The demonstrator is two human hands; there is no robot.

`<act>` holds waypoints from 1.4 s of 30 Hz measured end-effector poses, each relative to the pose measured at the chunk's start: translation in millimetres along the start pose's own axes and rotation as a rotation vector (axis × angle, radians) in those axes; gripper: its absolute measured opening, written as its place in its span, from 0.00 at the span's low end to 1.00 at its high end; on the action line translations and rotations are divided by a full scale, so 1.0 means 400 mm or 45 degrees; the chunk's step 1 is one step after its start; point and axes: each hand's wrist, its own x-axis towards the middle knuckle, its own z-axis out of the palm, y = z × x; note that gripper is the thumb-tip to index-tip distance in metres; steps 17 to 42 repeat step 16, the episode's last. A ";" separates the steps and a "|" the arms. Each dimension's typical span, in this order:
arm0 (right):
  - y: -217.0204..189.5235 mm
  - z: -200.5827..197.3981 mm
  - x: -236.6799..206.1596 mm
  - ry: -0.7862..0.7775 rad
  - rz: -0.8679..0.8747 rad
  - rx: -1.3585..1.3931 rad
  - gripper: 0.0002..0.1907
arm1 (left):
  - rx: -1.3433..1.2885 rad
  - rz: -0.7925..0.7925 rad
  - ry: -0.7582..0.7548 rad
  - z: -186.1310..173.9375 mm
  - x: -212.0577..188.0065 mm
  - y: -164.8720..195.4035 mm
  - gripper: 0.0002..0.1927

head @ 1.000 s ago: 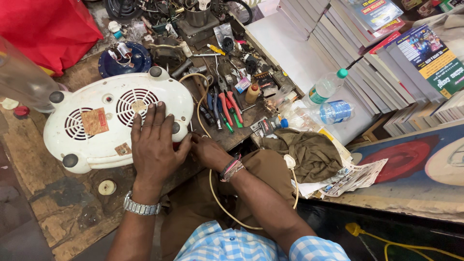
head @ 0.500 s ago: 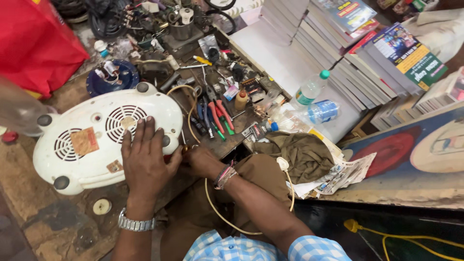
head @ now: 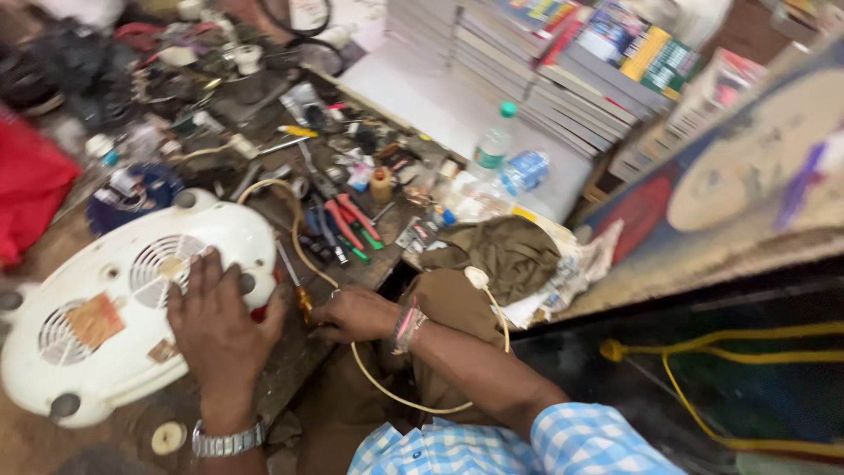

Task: The person uses a screwdriver to remove screws from the back panel of a white appliance, likely a fan or heater. They manipulate the device on a cluttered workbench, remove fasteners, and set the screwdriver down while handling the unit.

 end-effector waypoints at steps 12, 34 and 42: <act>-0.348 -0.221 -0.458 0.780 -0.037 -0.446 0.11 | 0.095 0.056 -0.029 -0.018 -0.053 -0.070 0.25; -0.459 -0.249 -0.576 1.325 0.365 -0.656 0.06 | 0.195 0.087 -0.007 -0.051 -0.049 -0.066 0.24; -0.459 -0.249 -0.576 1.325 0.365 -0.656 0.06 | 0.195 0.087 -0.007 -0.051 -0.049 -0.066 0.24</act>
